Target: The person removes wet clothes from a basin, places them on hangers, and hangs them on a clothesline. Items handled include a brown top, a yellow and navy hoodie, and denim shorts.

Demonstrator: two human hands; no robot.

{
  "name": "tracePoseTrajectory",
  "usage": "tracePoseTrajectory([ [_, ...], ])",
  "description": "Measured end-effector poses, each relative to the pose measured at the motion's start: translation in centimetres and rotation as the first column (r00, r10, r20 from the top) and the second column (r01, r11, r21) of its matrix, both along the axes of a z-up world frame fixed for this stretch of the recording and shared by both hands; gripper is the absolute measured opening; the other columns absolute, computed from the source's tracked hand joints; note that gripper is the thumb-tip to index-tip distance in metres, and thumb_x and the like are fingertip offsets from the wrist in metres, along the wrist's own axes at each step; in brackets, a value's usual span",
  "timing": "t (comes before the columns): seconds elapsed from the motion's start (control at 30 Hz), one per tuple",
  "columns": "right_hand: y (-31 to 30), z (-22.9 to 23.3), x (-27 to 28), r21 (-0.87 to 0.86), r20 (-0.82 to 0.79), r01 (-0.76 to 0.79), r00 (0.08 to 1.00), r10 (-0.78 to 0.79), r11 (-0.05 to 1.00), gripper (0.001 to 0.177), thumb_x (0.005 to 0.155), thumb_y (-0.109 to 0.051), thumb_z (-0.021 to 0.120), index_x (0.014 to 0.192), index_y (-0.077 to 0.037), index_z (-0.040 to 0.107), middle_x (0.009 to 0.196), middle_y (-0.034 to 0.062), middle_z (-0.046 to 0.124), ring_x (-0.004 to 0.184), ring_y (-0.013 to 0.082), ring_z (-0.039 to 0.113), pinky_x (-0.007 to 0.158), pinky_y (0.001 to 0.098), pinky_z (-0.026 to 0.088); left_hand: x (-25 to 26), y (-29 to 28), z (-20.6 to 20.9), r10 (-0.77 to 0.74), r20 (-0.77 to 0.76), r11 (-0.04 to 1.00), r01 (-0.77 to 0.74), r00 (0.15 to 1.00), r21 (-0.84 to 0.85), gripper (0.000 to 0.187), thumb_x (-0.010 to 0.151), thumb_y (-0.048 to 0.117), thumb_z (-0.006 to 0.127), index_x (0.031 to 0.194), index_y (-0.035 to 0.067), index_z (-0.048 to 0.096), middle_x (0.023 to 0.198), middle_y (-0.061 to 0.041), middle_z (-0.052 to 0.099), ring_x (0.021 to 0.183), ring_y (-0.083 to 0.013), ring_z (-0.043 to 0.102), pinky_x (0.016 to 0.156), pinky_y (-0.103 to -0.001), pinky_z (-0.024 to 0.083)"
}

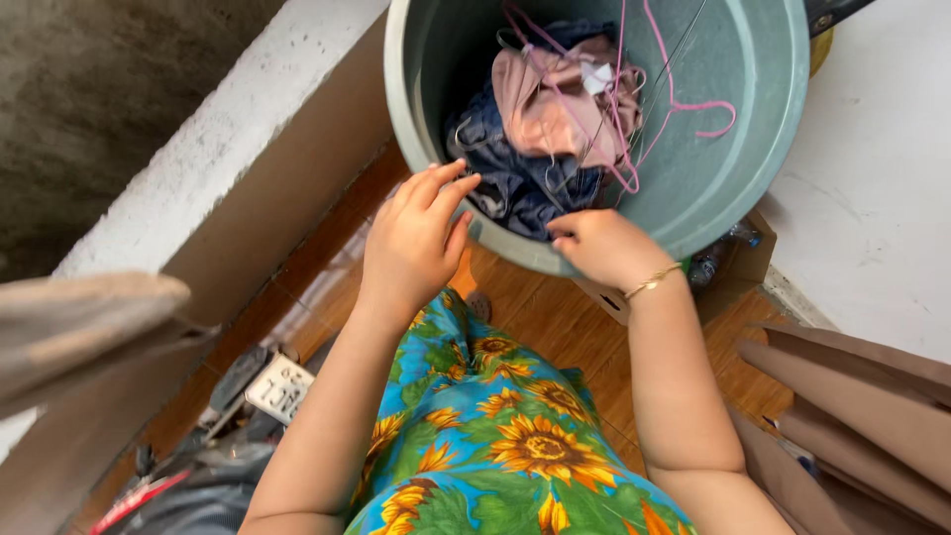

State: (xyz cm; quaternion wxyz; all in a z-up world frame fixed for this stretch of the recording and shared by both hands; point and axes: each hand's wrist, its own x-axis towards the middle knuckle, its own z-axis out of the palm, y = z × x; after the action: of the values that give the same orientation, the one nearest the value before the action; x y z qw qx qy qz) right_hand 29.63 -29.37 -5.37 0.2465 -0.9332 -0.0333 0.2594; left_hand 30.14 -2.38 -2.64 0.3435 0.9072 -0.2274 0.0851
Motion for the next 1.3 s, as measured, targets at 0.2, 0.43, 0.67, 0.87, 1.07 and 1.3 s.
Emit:
tracePoseTrajectory([
  [0.2,3.6,-2.5,7.7,0.159,0.145,-0.083,0.988,0.060,0.984,0.043,0.095,-0.029,0.066,0.130,-0.004,0.065,0.113,0.0219,0.072,0.105,0.0378,0.069,0.091,0.0447,0.053,10.6,-0.7,-1.5,-0.049,-0.034,0.999,0.048,0.998,-0.014,0.037,0.094,0.010,0.069,0.130,0.010,0.066,0.137,-0.011,0.064,0.124,-0.0342,0.060,0.103,-0.045,0.048],
  [0.43,6.5,-10.5,19.3,0.352,0.201,0.169,0.947,-0.251,0.921,0.045,0.094,-0.030,0.063,0.131,-0.004,0.063,0.108,0.0198,0.074,0.099,0.0364,0.071,0.085,0.0433,0.055,19.7,-1.3,-2.5,-0.180,-0.055,0.980,0.174,0.982,-0.092,0.048,0.094,0.003,0.064,0.141,0.007,0.056,0.148,-0.015,0.054,0.131,-0.0385,0.057,0.107,-0.043,0.049],
  [0.67,11.8,-20.6,22.1,-0.443,0.044,0.061,0.998,-0.046,0.895,0.093,0.083,-0.045,0.063,0.160,-0.013,0.022,0.161,0.0358,0.023,0.150,0.0542,0.019,0.116,0.0529,0.020,21.8,-1.6,-3.2,-0.340,-0.304,0.932,0.274,0.890,-0.238,0.065,0.092,-0.007,0.052,0.154,0.007,0.040,0.163,-0.019,0.033,0.145,-0.0426,0.041,0.114,-0.044,0.042],
  [0.87,11.6,-19.5,23.5,-0.595,-0.225,0.027,0.954,-0.198,0.803,0.076,0.097,-0.041,0.056,0.163,-0.033,0.017,0.154,0.0278,0.039,0.144,0.0437,0.034,0.117,0.0473,0.027,23.2,-1.4,-4.4,-0.383,-0.379,0.889,0.225,0.843,-0.399,0.059,0.098,-0.004,0.049,0.155,0.009,0.039,0.167,-0.020,0.028,0.154,-0.0408,0.032,0.124,-0.044,0.032],
  [1.07,5.3,-10.9,22.2,-0.394,-0.061,0.054,0.994,-0.085,0.918,0.055,0.078,-0.020,0.070,0.132,-0.031,0.065,0.125,0.0050,0.068,0.121,0.0287,0.062,0.106,0.0470,0.045,25.5,-1.7,-6.5,-0.411,-0.508,0.887,0.204,0.757,-0.414,0.055,0.100,0.001,0.051,0.153,0.011,0.040,0.165,-0.020,0.030,0.155,-0.0377,0.028,0.125,-0.044,0.025],
  [1.3,-4.2,3.1,16.6,-0.180,0.058,0.232,0.973,-0.225,0.956,0.058,0.072,-0.006,0.062,0.128,-0.021,0.066,0.124,0.0032,0.069,0.113,0.0317,0.063,0.094,0.0426,0.050,26.2,-5.6,-7.5,-0.290,-0.639,0.761,0.576,0.712,0.298,0.097,0.087,0.024,0.072,0.161,0.009,0.012,0.165,-0.019,0.023,0.151,-0.0436,0.024,0.116,-0.052,0.031],
])
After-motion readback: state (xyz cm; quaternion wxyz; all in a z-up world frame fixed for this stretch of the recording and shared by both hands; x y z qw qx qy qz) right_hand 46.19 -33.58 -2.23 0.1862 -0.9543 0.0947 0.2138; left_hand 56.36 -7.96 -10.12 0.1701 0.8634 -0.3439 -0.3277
